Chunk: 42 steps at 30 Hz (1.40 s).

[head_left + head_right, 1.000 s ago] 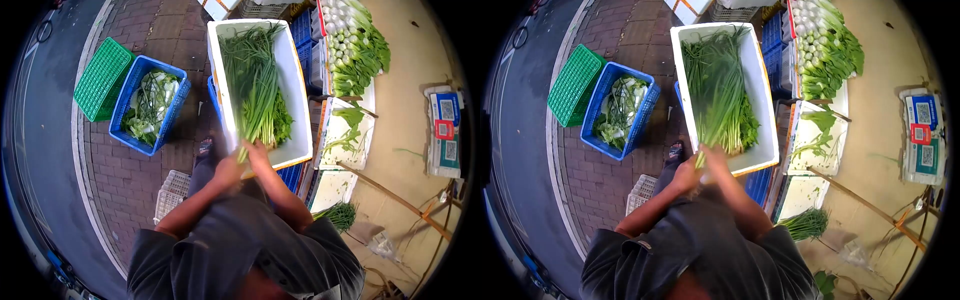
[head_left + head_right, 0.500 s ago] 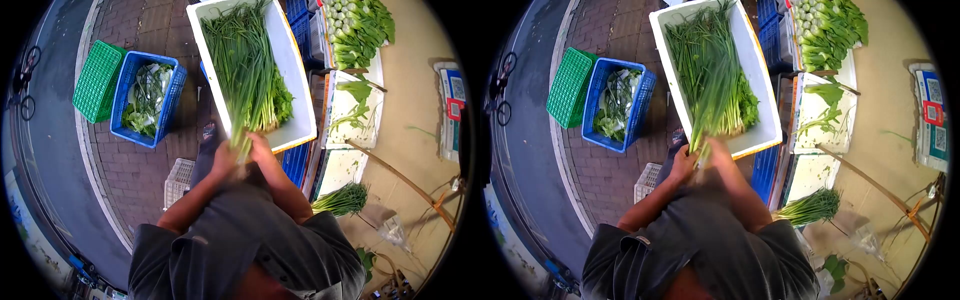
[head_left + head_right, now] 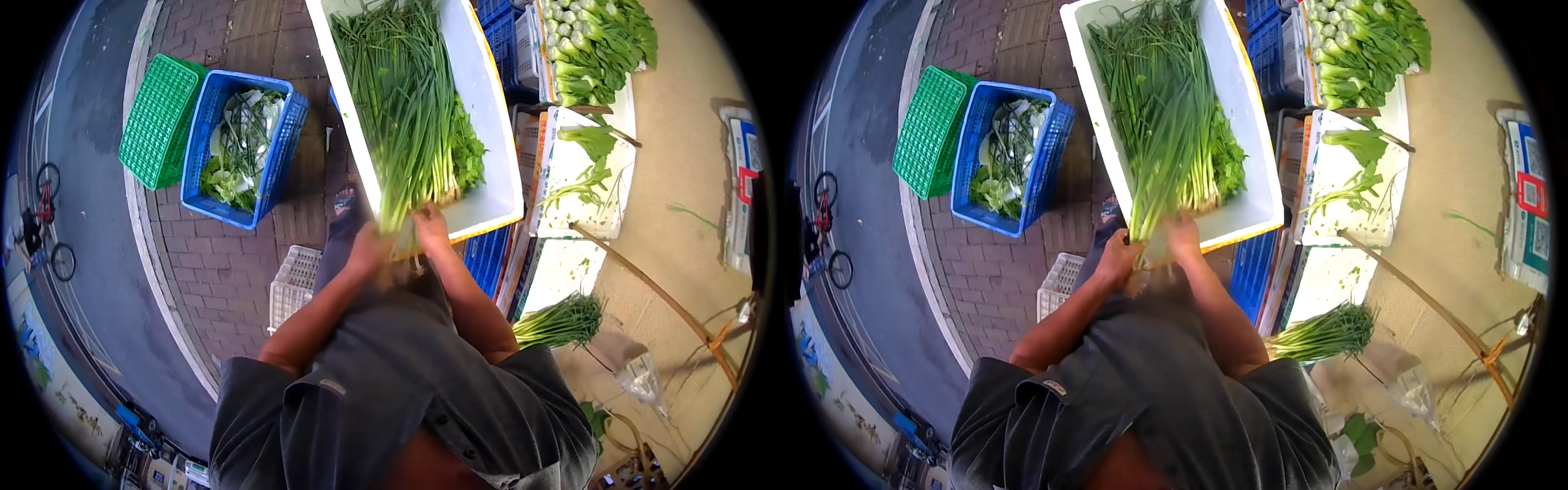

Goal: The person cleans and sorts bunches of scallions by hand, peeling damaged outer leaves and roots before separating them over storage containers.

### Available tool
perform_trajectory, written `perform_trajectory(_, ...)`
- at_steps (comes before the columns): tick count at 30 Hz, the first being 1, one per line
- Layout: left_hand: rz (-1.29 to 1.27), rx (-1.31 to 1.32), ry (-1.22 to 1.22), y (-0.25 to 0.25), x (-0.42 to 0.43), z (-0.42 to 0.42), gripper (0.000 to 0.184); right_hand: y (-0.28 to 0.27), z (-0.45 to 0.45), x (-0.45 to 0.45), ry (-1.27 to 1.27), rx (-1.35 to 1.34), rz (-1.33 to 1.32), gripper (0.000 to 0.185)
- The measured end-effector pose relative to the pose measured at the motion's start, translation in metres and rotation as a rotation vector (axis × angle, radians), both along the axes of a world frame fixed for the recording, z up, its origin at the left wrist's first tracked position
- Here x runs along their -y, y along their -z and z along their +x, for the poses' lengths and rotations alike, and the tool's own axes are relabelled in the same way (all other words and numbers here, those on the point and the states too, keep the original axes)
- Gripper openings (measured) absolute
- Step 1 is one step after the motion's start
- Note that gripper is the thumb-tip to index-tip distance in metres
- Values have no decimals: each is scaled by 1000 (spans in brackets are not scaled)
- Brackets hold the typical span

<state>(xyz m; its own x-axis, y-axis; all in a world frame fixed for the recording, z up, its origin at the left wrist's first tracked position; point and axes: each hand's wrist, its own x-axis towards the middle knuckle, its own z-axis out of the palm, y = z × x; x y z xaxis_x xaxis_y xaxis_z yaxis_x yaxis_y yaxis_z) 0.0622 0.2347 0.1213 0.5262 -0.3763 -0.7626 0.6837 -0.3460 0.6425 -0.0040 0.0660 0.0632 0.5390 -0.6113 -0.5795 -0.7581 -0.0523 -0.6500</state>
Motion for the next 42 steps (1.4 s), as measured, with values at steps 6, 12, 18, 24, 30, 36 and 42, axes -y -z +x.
perform_trajectory(6,105,227,99,13,-1,-5,24,-89,64,-4,-235,-20,-147,36)
perform_trajectory(12,192,298,176,1,-1,1,32,-19,58,8,-319,-55,-270,42)
perform_trajectory(18,234,349,206,-1,-4,6,35,-40,43,7,-99,196,106,23)
perform_trajectory(24,309,365,317,-24,3,11,36,-42,30,-9,-84,323,231,15)
perform_trajectory(30,372,478,570,-29,9,5,35,-64,52,-22,-416,26,-300,35)
perform_trajectory(36,320,432,553,-49,15,13,45,-81,61,-16,-466,-243,-256,40)
perform_trajectory(42,-19,-163,171,-104,27,46,62,-40,24,-13,-199,38,-96,21)
